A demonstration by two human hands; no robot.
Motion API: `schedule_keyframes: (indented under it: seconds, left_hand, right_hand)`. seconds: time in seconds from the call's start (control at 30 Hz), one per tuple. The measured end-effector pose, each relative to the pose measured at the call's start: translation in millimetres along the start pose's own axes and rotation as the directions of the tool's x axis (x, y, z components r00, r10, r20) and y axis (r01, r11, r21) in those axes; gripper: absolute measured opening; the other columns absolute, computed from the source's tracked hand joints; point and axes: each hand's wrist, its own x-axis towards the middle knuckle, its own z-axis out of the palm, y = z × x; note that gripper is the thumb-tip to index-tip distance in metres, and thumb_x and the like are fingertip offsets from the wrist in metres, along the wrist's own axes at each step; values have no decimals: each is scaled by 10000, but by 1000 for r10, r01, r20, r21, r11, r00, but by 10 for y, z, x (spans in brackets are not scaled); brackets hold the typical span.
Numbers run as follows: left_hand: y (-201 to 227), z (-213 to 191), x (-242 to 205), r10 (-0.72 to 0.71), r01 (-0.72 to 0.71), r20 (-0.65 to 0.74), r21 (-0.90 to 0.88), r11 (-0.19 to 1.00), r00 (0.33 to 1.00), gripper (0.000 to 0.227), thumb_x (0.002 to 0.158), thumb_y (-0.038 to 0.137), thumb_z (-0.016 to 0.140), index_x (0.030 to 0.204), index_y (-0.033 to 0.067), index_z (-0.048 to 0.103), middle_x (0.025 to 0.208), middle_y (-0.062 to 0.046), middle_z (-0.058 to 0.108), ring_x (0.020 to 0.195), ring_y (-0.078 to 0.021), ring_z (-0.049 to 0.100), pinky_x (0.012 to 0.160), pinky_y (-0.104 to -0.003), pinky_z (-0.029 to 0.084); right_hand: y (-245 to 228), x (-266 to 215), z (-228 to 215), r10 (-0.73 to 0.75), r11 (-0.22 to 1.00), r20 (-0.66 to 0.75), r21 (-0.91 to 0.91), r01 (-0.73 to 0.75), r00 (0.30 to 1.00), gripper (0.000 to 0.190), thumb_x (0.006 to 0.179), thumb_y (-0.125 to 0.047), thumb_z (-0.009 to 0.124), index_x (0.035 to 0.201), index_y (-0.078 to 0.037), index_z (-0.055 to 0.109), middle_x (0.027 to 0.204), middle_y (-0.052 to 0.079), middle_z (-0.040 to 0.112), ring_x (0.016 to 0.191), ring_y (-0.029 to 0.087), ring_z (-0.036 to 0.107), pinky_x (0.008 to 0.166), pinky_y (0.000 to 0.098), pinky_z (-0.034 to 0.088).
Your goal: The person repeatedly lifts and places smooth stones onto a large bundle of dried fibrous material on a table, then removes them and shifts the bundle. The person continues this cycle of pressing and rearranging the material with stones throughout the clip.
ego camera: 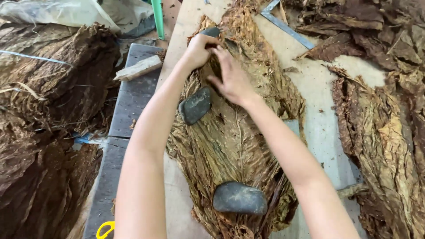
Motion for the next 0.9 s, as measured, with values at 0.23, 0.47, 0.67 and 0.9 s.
schedule_keyframes:
  seconds: [0.23,0.47,0.67,0.9]
  left_hand:
    - [-224,0,161,-127,221,-515,125,967,848,128,1082,99,788,1195,114,845,1026,-45,903,720,-92,780,619,-209,620]
    - [-781,3,510,-144,154,-62,571,807,988,838,857,282,922,1555,47,520,1427,-353,542,1331,-602,574,1049,-640,563]
    - [-620,-221,363,-207,337,-423,260,905,882,664,730,565,1009,1217,128,894,1218,-125,884,1277,-338,811,1050,-469,606]
    - [-536,-606,-803,-239,138,-308,-317,938,921,803,696,357,1180,1366,117,807,1250,-110,858,1071,-196,825,727,-343,728]
  right_hand:
    - [-28,274,176,275,944,316,-266,-193,908,1010,1025,-904,186,1868,-357,73,1966,37,43,1790,400,-43,1422,685,-13]
    - [98,383,232,254,950,324,-261,-172,911,1075,960,-961,337,1853,-367,262,1959,61,77,1788,402,-2,1388,750,-49]
    - [335,462,371,241,961,193,-182,-206,951,1068,954,-964,616,1845,-458,313,1971,-47,181,1817,325,99,1449,717,102]
    - [394,553,392,286,951,265,-196,-239,921,1056,934,-1062,476,1795,-457,392,1961,-113,175,1802,298,133,1434,699,121]
